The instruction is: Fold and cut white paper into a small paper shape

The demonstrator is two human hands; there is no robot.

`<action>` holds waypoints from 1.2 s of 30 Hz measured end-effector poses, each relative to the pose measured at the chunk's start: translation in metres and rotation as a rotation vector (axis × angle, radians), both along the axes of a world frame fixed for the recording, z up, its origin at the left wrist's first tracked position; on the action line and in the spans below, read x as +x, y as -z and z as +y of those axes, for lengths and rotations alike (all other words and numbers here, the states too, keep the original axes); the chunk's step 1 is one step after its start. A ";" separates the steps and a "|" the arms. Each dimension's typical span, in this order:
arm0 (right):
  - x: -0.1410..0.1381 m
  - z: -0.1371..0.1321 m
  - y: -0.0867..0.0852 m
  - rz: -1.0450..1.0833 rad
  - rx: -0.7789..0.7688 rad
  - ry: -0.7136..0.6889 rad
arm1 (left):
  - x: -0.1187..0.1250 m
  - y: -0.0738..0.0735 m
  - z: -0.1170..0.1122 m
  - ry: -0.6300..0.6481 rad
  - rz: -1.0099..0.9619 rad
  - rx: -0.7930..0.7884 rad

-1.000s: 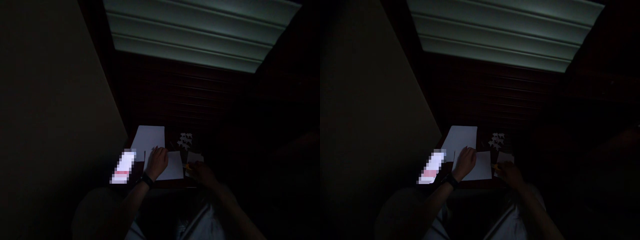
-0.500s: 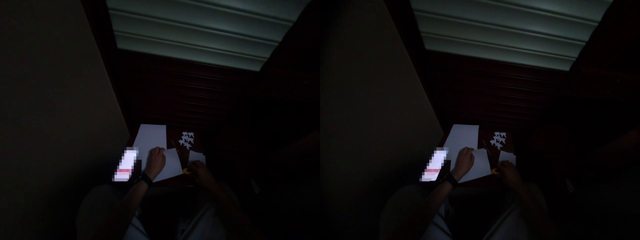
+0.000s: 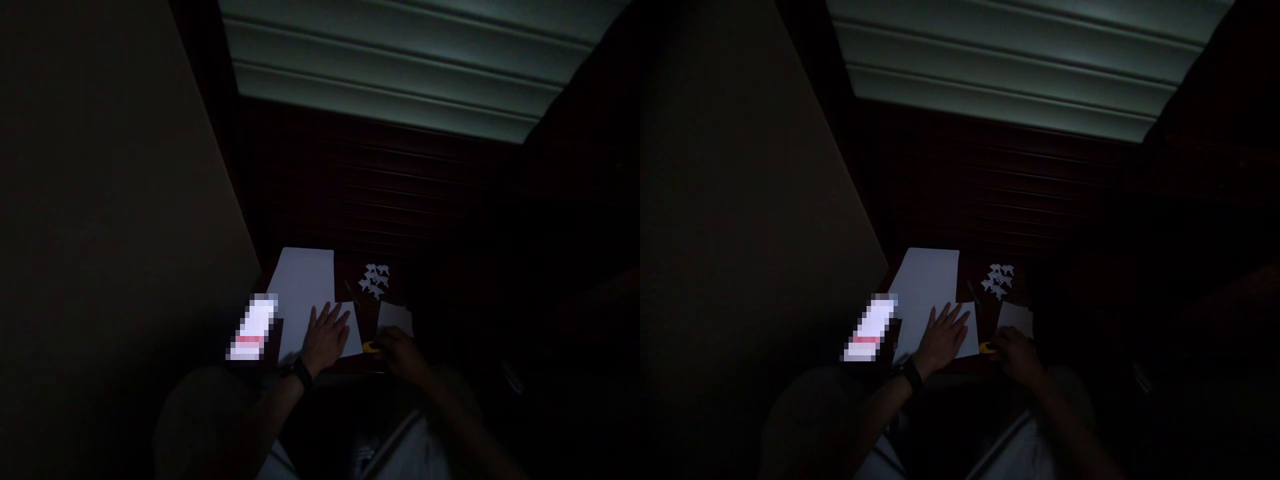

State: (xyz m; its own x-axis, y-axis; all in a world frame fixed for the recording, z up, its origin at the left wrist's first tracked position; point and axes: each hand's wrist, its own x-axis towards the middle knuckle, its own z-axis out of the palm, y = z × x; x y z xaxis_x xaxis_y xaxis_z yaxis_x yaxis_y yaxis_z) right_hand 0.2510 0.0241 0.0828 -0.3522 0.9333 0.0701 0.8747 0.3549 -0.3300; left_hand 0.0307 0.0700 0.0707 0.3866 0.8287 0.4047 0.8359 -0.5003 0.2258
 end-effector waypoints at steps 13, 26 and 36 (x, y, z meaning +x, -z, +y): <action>-0.006 -0.016 0.004 0.042 0.050 0.006 | 0.001 0.003 -0.002 0.038 0.043 -0.001; -0.007 -0.023 0.004 0.084 0.045 0.033 | 0.003 -0.009 -0.010 0.066 0.009 -0.015; -0.012 -0.024 0.011 0.134 0.068 0.055 | 0.002 -0.010 -0.010 0.076 0.024 -0.017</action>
State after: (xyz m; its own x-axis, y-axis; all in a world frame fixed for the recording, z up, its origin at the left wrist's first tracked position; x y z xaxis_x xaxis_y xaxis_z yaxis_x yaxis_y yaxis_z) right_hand 0.2391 0.0002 0.0721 -0.2840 0.9424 0.1765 0.8430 0.3331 -0.4223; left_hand 0.0332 0.0604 0.0805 0.4584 0.8030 0.3809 0.8007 -0.5591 0.2150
